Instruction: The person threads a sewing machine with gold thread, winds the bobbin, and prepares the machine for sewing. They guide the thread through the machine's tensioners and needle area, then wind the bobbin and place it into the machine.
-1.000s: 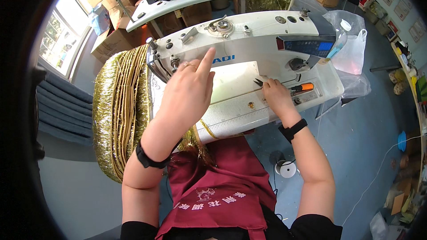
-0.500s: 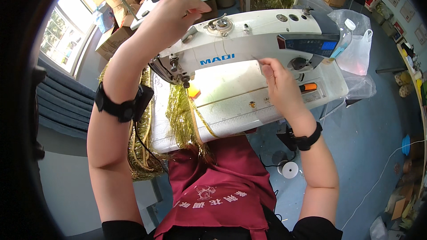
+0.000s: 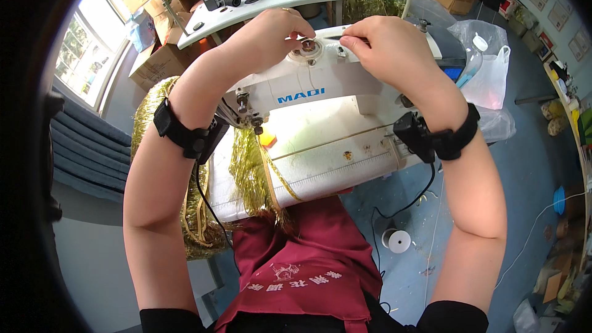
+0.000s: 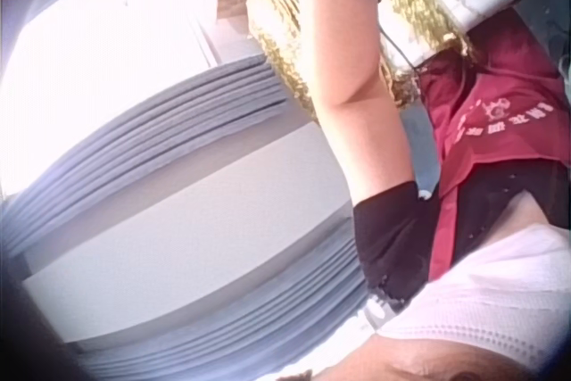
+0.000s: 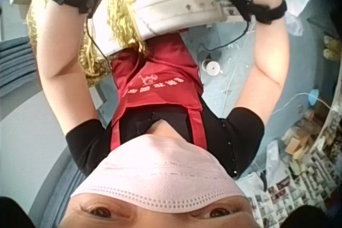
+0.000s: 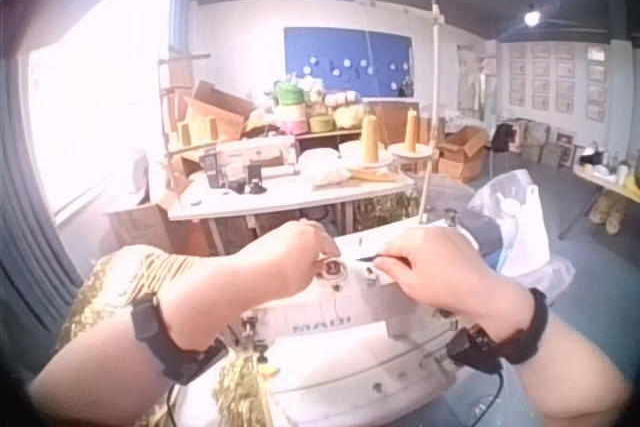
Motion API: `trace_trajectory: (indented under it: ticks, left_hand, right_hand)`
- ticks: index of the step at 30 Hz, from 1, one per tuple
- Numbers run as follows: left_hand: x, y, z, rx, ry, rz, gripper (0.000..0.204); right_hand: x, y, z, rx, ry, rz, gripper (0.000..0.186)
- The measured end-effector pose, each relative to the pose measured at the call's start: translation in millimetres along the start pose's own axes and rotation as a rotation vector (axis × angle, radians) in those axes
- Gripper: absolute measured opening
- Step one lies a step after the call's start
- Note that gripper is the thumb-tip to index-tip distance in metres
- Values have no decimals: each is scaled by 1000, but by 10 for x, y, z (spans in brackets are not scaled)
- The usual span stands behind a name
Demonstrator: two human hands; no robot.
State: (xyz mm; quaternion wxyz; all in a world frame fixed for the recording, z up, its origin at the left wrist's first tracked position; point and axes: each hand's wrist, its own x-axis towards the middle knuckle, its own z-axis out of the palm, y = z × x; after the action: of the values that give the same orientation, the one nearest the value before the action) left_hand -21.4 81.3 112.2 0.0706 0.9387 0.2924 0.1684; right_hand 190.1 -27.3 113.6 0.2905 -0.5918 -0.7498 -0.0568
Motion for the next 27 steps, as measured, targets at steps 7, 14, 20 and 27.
trace_trajectory:
  ticks: [7,14,20,27]
  left_hand:
    - [19,11,20,38,-34,93,22]
    - [16,-42,77,106,-16,173,23]
    - [28,-70,48,20,-64,121,23]
    - [0,-84,65,16,-2,171,23]
  right_hand:
    - [365,-131,-65,-340,-282,-158,19]
    - [657,-313,-34,-598,-422,-296,15]
    - [918,-369,35,-662,-530,-327,13]
    - [528,-135,19,-325,-414,-131,19]
